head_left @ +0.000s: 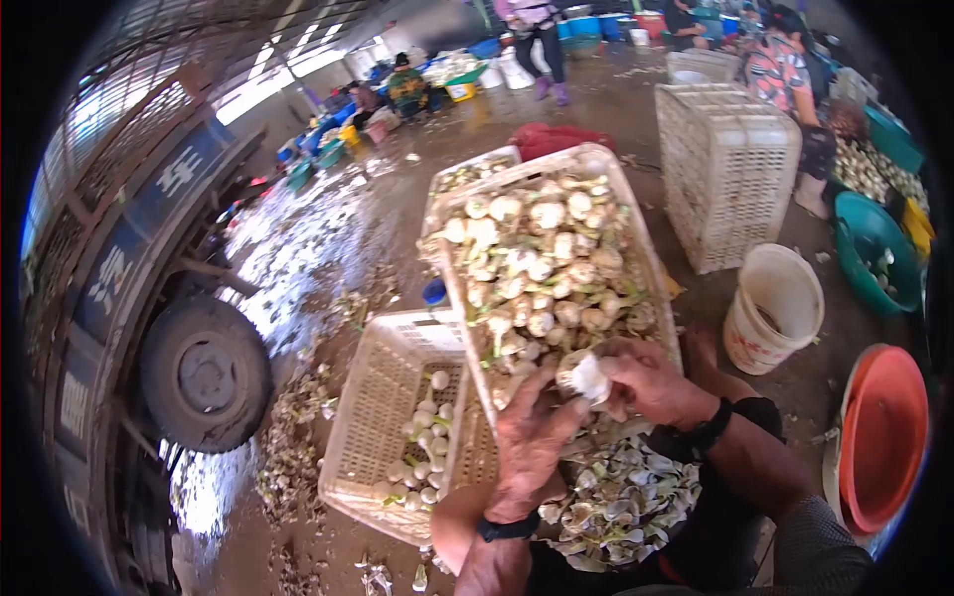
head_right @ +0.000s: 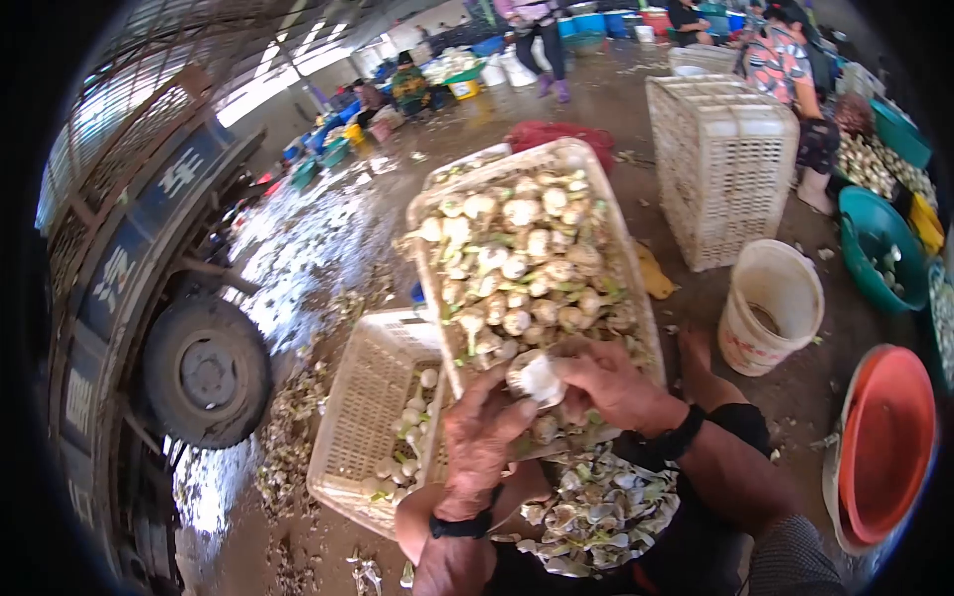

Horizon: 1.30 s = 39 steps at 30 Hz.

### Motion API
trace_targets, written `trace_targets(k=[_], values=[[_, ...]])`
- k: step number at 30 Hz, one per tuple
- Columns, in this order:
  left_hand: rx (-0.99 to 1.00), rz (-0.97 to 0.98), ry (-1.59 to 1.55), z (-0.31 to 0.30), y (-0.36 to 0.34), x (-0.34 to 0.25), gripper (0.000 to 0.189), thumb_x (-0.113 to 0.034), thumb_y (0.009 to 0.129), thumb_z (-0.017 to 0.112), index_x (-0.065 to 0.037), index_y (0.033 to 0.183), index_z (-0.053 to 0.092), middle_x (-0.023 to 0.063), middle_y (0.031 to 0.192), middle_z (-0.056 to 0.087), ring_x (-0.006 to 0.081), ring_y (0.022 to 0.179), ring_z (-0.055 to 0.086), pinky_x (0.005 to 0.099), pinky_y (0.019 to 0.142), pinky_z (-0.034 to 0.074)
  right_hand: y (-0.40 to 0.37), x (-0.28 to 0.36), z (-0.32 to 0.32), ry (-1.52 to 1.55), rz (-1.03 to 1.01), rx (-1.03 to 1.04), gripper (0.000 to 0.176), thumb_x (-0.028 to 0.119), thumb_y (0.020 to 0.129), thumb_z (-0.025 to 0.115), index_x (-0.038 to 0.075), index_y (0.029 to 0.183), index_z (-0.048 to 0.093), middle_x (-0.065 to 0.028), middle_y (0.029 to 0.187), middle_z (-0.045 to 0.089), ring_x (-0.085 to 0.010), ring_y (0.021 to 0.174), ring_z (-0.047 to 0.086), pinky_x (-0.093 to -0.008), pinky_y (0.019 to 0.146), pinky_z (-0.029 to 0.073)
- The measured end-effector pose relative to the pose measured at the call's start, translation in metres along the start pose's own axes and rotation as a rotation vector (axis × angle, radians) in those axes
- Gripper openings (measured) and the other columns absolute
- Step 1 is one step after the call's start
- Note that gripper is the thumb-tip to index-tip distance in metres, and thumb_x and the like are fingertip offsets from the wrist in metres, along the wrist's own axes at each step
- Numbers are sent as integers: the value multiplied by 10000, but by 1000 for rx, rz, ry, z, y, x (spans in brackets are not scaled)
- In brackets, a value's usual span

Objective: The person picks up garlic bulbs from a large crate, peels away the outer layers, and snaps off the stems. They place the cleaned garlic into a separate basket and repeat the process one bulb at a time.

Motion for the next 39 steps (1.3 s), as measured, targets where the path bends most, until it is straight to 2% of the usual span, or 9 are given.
trace_targets(k=[8,14,15,21,23,24,26,33,39], values=[[71,-44,-10,15,1,11,548,-32,845,720,20,1340,490,128,1127,653,166,1036,598,297,884,495,-18,17,-14,-70,-43,115,409,324,976,566,-24,1190,562,-34,793,631,-84,614,595,-226,563,481],[-4,-79,88,15,4,14,443,-114,874,720,37,1252,545,115,1038,679,147,908,637,278,802,513,-28,25,-20,-89,-76,67,440,345,957,598,-18,1199,554,-16,751,614,-76,607,584,-228,533,468],[-38,-61,63,19,5,11,353,-122,868,717,41,1157,594,115,998,673,176,771,668,267,698,527,-28,24,-21,-88,-78,66,440,345,957,598,-18,1199,554,-16,751,614,-76,607,584,-228,533,468],[35,-69,343,18,4,11,207,-109,908,677,20,1064,632,71,893,687,104,767,622,253,698,508,-30,28,-30,-308,-202,38,419,256,928,648,-24,1220,537,-40,771,633,-65,624,580,-229,536,462],[41,-76,413,18,4,11,192,-109,912,670,18,1052,637,60,871,683,96,747,615,250,682,504,-27,28,-29,-414,-418,67,422,212,914,660,-44,1221,525,-80,793,653,-84,620,586,-250,545,473],[47,-88,482,19,5,10,177,-108,916,663,16,1040,642,50,849,680,88,727,607,248,666,500,-28,27,-30,-416,-421,69,422,212,914,660,-44,1221,525,-80,793,653,-84,620,586,-250,545,473],[26,-132,474,18,4,10,144,-98,905,663,14,996,651,65,834,678,111,699,612,265,637,497,-31,31,-27,-531,-431,51,435,200,908,662,-51,1233,517,-111,803,664,-105,630,610,-271,557,487],[59,45,720,13,5,14,70,-58,875,638,0,914,644,139,749,663,216,655,643,336,592,495,-38,39,-16,-676,-422,41,482,202,882,681,-50,1256,511,-146,781,660,-145,630,651,-294,575,508],[53,90,778,8,7,18,54,-50,862,617,-1,884,625,176,728,645,296,664,651,378,601,496,-43,46,-3,-830,-436,8,509,215,844,702,-47,1243,525,-219,924,653,-330,782,683,-370,676,539]])
Point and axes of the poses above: each hand's wrist, its own y-axis towards the middle knuckle, its own z-axis out of the palm, x = y × z, the point moved 7 cm from there along y, towards the middle knuckle
